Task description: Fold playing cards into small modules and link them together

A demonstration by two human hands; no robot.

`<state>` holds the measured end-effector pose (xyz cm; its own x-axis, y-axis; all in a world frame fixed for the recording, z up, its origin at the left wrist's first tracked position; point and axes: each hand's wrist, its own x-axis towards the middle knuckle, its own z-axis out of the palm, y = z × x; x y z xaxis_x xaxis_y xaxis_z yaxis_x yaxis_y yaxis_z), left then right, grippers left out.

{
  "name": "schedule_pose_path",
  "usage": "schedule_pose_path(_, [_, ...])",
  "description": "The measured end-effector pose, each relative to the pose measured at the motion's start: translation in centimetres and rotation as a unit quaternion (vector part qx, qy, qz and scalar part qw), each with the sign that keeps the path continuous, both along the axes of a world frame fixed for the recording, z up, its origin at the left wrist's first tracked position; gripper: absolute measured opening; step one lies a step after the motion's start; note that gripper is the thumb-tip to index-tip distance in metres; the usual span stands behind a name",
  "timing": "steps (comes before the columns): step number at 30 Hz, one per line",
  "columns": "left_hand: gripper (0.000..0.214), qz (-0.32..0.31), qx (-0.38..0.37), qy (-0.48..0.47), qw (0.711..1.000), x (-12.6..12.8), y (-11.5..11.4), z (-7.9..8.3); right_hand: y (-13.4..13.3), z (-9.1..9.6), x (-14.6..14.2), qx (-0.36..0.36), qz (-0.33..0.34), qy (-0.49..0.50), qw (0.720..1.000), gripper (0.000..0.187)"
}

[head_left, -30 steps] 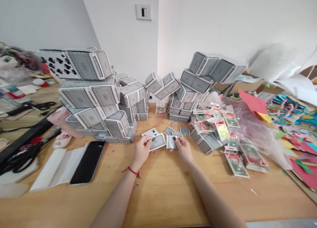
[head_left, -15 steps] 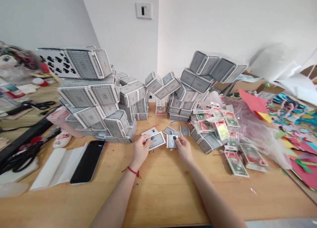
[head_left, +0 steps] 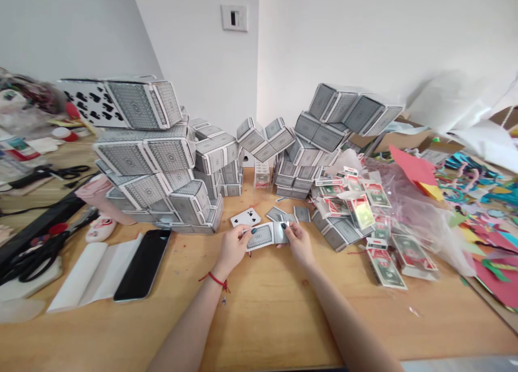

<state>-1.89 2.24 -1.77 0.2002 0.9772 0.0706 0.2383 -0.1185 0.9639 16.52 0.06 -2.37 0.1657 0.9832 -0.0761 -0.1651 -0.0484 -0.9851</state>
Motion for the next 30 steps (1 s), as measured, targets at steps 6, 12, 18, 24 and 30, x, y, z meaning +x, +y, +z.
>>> schedule_pose_path(6, [0.024,-0.024,-0.030,-0.001,0.999,-0.1,-0.1,0.3,-0.4,0.7,-0.4,0.014,0.030,-0.003,0.999,0.034])
schedule_pose_path(12, [0.023,0.003,0.009,0.015,1.000,0.4,-0.3,0.4,-0.9,1.5,-0.7,0.021,0.080,-0.001,0.997,0.036])
schedule_pose_path(18, [0.023,0.021,0.054,0.038,0.998,0.3,-0.4,0.3,-1.2,1.5,-0.9,0.018,0.087,-0.025,0.996,0.036])
schedule_pose_path(24, [0.023,0.006,0.047,0.037,0.998,0.1,-0.2,0.4,-1.3,1.4,-0.9,0.013,0.095,-0.057,0.994,0.037])
schedule_pose_path(30, [0.024,-0.007,0.050,0.034,0.998,0.1,-0.3,0.6,-1.5,1.4,-0.6,0.020,0.118,-0.063,0.991,0.038])
